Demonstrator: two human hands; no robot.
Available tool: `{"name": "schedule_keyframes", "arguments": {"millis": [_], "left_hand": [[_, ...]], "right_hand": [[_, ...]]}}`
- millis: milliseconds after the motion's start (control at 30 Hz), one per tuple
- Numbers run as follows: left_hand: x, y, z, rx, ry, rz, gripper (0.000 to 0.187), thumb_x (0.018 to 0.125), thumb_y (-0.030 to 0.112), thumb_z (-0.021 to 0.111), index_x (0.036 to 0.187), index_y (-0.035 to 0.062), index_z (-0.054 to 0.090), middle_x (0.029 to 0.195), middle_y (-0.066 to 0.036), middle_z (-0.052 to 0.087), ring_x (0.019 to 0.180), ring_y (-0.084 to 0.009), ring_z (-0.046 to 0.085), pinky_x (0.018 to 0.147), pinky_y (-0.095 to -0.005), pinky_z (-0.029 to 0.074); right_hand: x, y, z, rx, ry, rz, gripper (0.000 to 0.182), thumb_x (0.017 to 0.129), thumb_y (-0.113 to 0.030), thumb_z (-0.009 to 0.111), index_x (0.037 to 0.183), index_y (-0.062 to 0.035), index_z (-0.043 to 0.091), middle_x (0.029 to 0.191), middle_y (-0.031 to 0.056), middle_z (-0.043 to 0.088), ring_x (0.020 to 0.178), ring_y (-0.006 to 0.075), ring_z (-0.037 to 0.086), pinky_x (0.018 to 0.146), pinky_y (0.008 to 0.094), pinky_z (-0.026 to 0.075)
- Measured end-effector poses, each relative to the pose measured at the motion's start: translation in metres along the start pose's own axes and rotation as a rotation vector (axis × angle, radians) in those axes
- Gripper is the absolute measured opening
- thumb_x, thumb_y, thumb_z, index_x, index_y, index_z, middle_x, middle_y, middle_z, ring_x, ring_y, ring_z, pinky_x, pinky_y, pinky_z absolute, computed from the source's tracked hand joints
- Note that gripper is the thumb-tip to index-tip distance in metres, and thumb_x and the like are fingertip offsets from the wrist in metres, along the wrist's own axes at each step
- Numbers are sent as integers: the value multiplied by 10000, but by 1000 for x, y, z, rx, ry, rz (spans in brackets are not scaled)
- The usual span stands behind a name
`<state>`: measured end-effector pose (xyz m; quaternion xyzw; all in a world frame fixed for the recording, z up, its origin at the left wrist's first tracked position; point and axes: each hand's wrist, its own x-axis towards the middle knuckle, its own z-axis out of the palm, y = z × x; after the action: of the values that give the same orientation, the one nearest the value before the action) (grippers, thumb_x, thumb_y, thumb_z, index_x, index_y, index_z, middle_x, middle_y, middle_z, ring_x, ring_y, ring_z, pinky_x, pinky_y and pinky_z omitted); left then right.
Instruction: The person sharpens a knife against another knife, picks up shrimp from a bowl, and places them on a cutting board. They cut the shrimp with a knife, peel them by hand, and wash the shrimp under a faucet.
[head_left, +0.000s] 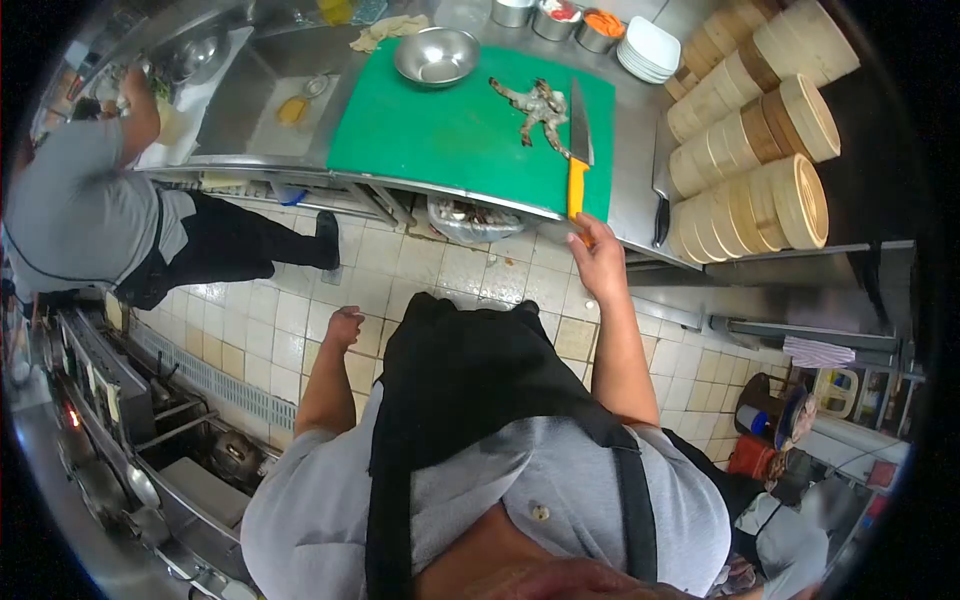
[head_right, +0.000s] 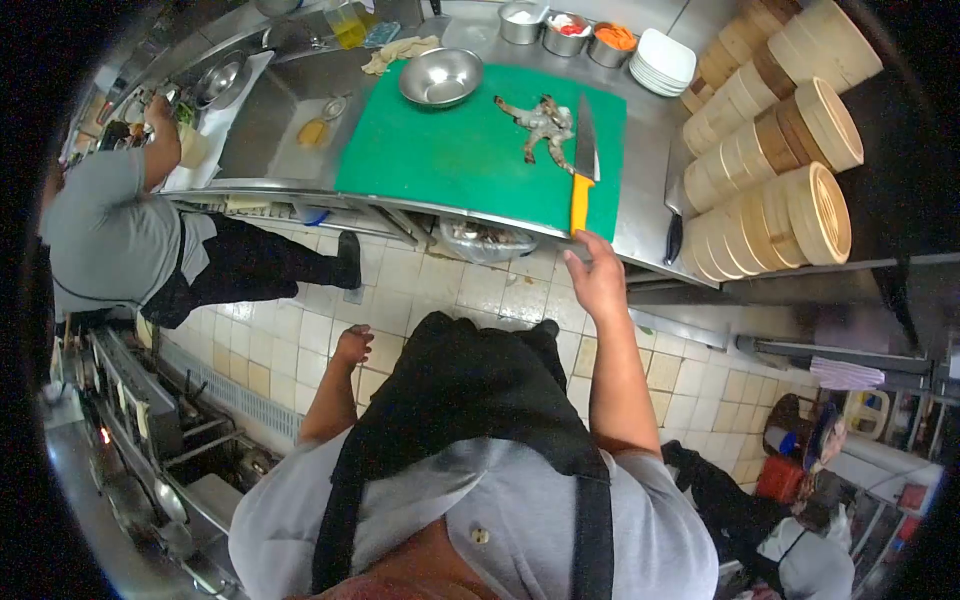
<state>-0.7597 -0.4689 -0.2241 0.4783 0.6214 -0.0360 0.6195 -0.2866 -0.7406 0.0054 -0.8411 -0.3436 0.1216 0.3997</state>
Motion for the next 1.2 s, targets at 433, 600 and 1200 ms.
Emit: {"name": "schedule_keyframes", "arguments": {"millis": [433,600,1200], "left_hand": [[-24,238,50,24,96,820,387,939,98,687,1316,37,626,962,-34,673,820,-108,621,725,-279,526],[-54,360,87,223,225,984,552,898,116,734,1423,108,565,1319,-177,607,963,-225,671,865,-332,552],[86,494,35,-230,-1,716,600,984,595,589,1287,80,535,1200,-131,649,875,-210,673,726,-356,545]], "right_hand": [[99,24,26,-314,-5,80,512,868,-217,767,1307,-43,568,1256,205,618,1144,400,609,997,460,489],[108,21,27,-251,-11,147,500,848,-211,788,1241,-45,528,1202,208,624,1061,399,642,902,470,518],[104,40,73,-227,343,434,425,829,-173,783,1203,-69,610,1027,123,653,913,283,656,842,398,531]]}}
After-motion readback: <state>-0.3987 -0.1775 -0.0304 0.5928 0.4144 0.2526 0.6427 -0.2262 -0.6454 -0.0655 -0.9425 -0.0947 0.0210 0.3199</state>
